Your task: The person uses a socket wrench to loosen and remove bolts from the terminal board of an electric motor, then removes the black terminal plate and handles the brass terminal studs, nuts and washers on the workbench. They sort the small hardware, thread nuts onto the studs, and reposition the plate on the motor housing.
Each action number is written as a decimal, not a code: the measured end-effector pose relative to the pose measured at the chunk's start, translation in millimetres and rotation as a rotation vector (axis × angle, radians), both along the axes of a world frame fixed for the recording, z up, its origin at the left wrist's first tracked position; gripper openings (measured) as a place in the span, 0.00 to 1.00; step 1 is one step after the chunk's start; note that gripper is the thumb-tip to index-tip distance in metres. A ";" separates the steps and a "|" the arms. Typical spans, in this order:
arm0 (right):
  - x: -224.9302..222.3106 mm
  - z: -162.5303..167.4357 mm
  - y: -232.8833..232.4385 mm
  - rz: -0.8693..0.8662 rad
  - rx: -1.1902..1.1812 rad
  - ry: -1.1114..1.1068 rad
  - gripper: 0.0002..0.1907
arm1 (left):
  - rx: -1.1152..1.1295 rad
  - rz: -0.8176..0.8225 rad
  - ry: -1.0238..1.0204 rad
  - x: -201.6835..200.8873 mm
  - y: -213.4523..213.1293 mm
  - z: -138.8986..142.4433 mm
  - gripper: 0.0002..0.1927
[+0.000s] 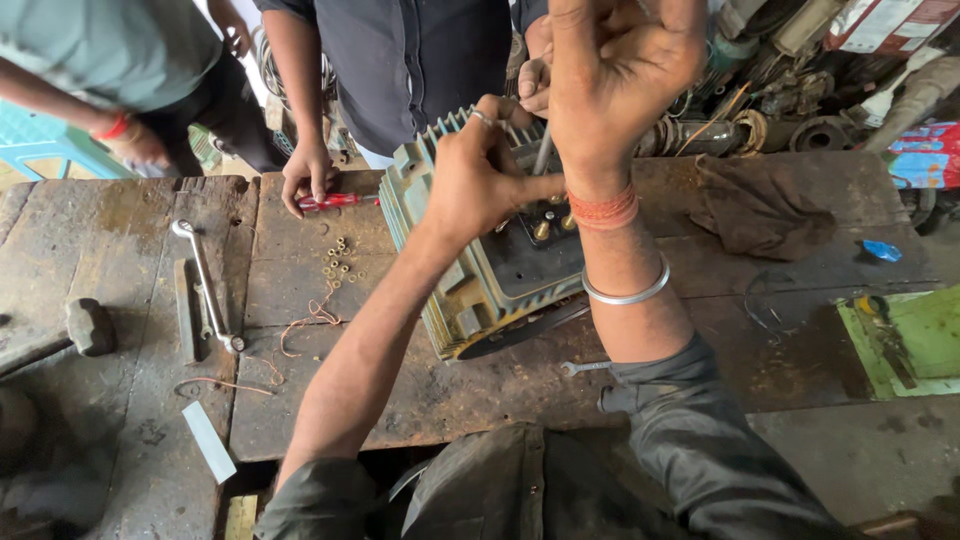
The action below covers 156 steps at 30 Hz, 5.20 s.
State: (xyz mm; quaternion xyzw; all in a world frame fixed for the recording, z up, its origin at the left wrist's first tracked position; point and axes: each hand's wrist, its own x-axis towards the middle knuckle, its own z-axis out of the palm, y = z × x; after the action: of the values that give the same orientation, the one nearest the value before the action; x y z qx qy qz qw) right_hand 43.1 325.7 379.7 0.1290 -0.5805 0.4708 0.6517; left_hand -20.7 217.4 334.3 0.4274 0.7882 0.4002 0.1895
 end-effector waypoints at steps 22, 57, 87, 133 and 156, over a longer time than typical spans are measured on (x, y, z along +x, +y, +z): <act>4.2 -0.5 8.8 -0.170 0.032 -0.055 0.09 | 0.489 -0.660 -0.176 -25.6 -14.6 -20.4 0.29; 303.4 -119.2 158.7 -0.741 -0.142 -0.174 0.28 | -0.129 -0.576 0.485 -16.6 20.1 15.2 0.16; 362.2 -274.8 249.9 -1.261 0.084 -1.355 0.10 | -0.394 -0.685 0.566 -10.7 49.3 62.4 0.16; 154.3 -219.6 -108.8 0.333 0.199 -1.330 0.07 | 0.039 0.300 -0.152 -41.5 -209.2 -153.1 0.10; 151.7 -119.1 -100.6 -0.243 0.236 -0.595 0.08 | 0.354 -0.128 0.594 -8.5 -59.3 -2.8 0.22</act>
State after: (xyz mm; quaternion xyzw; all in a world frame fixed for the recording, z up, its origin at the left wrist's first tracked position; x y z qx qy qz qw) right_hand 194.8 225.0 260.5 -0.0095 -0.8068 0.3364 0.4856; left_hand -29.3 158.1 331.5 0.6000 0.6989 0.3762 -0.1004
